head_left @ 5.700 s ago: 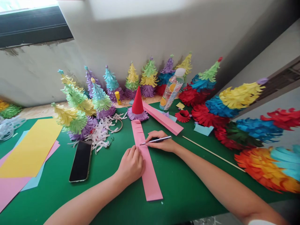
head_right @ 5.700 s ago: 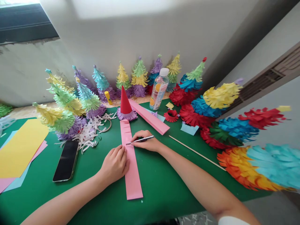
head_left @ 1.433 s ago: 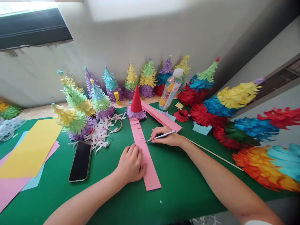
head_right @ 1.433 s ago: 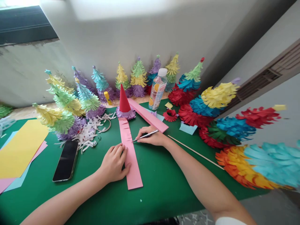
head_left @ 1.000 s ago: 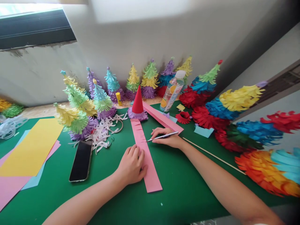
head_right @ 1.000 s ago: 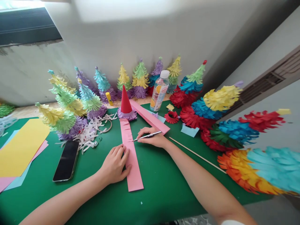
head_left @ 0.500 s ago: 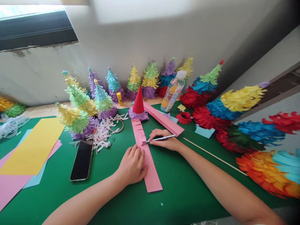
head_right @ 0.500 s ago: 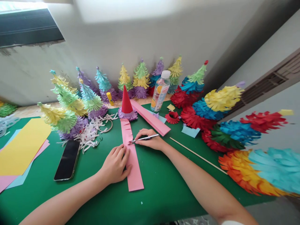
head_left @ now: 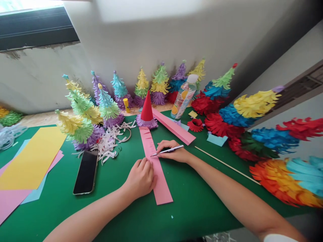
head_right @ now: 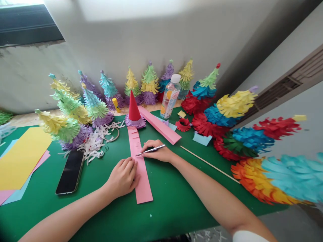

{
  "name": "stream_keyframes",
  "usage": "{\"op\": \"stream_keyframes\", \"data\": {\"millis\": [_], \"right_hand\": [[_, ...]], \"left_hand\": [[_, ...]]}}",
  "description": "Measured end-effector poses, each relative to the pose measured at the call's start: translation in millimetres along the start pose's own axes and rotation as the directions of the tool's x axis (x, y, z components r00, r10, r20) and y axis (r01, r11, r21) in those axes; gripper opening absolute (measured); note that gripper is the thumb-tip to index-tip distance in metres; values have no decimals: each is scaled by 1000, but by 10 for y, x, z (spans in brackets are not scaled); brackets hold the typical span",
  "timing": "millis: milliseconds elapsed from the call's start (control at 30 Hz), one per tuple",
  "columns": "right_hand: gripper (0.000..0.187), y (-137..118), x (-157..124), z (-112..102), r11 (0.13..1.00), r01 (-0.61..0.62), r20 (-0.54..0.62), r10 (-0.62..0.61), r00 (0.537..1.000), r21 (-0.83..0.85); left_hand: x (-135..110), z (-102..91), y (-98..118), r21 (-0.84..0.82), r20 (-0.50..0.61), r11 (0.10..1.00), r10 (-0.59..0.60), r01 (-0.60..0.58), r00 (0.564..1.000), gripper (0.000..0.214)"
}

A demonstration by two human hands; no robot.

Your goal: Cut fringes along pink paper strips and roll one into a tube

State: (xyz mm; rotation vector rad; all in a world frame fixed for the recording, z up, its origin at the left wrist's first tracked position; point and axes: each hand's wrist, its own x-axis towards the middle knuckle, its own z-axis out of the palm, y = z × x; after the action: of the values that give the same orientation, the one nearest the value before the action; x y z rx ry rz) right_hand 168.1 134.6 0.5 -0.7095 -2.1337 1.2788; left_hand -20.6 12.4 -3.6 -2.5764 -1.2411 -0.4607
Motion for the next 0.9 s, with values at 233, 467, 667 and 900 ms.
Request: {"op": "stream_keyframes", "data": {"millis": [233,467,667,900], "right_hand": [[14,-4,-7,-1,999,25,5,-25,1000,-33],[12,20,-6,-77,993,89,78,-84,993,-74],[14,28,-61,-282,996,31,98,-23,995,-83],[17,0,-99,-333,999,-45,68,47,997,-30]], "left_hand": [[5,5,-13,-44,-19,999,1,-1,1000,34],[27,-8,-19,-58,-3,998,1,-1,1000,32],[34,-17,-27,-55,-23,998,12,-13,1000,34],[9,-5,-1,-30,40,999,12,-10,999,37]]}}
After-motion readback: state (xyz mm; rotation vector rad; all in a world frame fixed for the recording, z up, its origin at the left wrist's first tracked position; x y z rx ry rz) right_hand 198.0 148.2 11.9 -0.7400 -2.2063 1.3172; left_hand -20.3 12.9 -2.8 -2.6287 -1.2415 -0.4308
